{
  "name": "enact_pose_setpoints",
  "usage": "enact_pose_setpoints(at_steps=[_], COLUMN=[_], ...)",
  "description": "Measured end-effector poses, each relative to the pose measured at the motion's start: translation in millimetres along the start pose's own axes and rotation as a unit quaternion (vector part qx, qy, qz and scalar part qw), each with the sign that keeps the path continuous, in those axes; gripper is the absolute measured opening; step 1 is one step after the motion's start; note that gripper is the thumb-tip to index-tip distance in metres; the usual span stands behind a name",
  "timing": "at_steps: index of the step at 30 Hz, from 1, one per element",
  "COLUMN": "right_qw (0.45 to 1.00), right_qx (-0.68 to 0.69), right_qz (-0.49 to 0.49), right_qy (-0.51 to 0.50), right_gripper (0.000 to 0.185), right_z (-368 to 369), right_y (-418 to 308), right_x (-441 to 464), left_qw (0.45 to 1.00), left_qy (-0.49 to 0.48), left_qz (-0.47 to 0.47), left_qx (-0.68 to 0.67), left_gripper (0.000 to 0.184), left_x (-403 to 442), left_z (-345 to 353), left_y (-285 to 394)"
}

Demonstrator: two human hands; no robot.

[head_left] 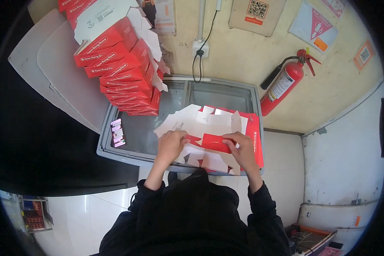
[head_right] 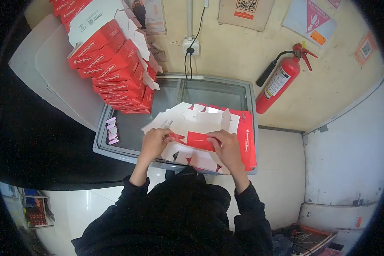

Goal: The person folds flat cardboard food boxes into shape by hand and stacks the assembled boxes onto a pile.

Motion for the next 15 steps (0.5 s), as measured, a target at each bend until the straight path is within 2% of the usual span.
enact_pose_setpoints(at_steps=[2,5,8,12,15], right_qw=[0.998,0.995,0.992,0.995,0.993], right_qx=[-0.056,-0.061,-0.04,0.011,-0.009], right_qz=[-0.023,-0.073,-0.122,-0.1,-0.116], right_qy=[-0.012,-0.007,0.017,0.027,0.021], right_gripper=[0.015,0.016,0.013,0.018,0.021], right_z=[7,30,43,30,28], right_y=[-15,-30,-37,-32,-35], right_x=[3,7,7,1,-4], left_qw=[0.998,0.981,0.95,0.968,0.955], left_qy=[0.031,0.074,0.067,0.054,0.01], left_qz=[-0.042,0.044,0.157,0.192,0.21], left_qx=[-0.025,0.176,0.261,0.152,0.211], left_gripper=[0.031,0.038,0.047,0.047,0.048], left_x=[4,10,7,8,9], left_z=[-7,-12,-23,-36,-24], left_y=[6,35,64,56,56])
Point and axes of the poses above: each hand's wrist, its own x-axis towards the middle knuckle, its own z-axis out of the palm, y = z × x, the point moved 2 cm from there along x, towards the middle knuckle, and after that the axes turned 1 degree about -z, right-handed, at the moved point
